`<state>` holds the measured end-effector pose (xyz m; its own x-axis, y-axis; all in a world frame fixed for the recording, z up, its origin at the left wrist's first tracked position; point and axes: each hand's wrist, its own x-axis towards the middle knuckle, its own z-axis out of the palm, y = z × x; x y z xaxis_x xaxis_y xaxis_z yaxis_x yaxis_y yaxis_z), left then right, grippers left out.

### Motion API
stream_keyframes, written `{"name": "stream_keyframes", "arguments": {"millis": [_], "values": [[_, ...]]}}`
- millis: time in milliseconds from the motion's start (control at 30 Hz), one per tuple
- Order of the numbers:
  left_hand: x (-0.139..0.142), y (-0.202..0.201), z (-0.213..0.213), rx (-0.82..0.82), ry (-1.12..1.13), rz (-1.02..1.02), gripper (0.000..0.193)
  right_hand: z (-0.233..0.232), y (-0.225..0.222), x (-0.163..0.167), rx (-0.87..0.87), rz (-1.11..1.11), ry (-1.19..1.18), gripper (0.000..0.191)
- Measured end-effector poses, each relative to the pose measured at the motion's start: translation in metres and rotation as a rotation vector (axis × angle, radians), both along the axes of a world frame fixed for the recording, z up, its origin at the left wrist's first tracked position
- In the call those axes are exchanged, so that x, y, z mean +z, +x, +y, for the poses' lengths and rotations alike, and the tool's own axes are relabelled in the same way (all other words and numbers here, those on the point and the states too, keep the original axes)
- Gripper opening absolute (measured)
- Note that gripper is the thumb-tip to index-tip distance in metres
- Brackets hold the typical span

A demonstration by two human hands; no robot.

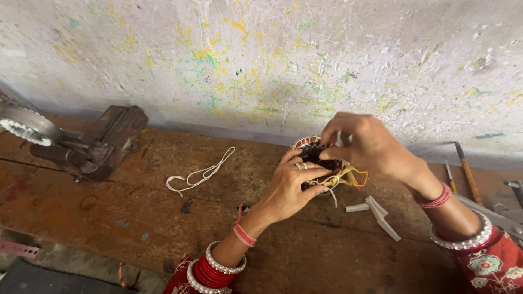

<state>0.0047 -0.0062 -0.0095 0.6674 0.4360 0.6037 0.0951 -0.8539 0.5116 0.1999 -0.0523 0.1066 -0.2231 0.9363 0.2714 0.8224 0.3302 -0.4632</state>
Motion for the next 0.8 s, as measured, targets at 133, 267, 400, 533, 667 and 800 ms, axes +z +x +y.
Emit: {"name": "stream_keyframes", "arguments": {"millis": [133,267,400,533,667,800], "values": [[0.0,0.001,0.002,0.0,0.038,-0.024,0.027,-0.006,0.001,0.009,0.036,-0.106,-0.161,0.017],[-0.002,0.002,0.002,0.003,0.042,-0.012,0.021,-0.01,-0.009,0.003,0.085,-0.215,-0.273,0.023],[-0.004,0.002,0.002,0.005,0.013,0.0,0.021,-0.01,-0.012,0.005,-0.011,-0.311,-0.31,0.02],[-0.004,0.003,0.002,0.004,0.013,-0.016,0.021,-0.014,-0.015,0.006,0.028,-0.329,-0.275,0.016],[-0.004,0.002,0.002,0.007,0.019,0.001,0.019,-0.015,-0.014,0.006,0.094,-0.329,-0.187,0.014],[-0.004,0.002,0.002,0.011,0.004,0.025,0.024,-0.011,-0.007,0.004,0.028,-0.257,-0.42,0.019]]}}
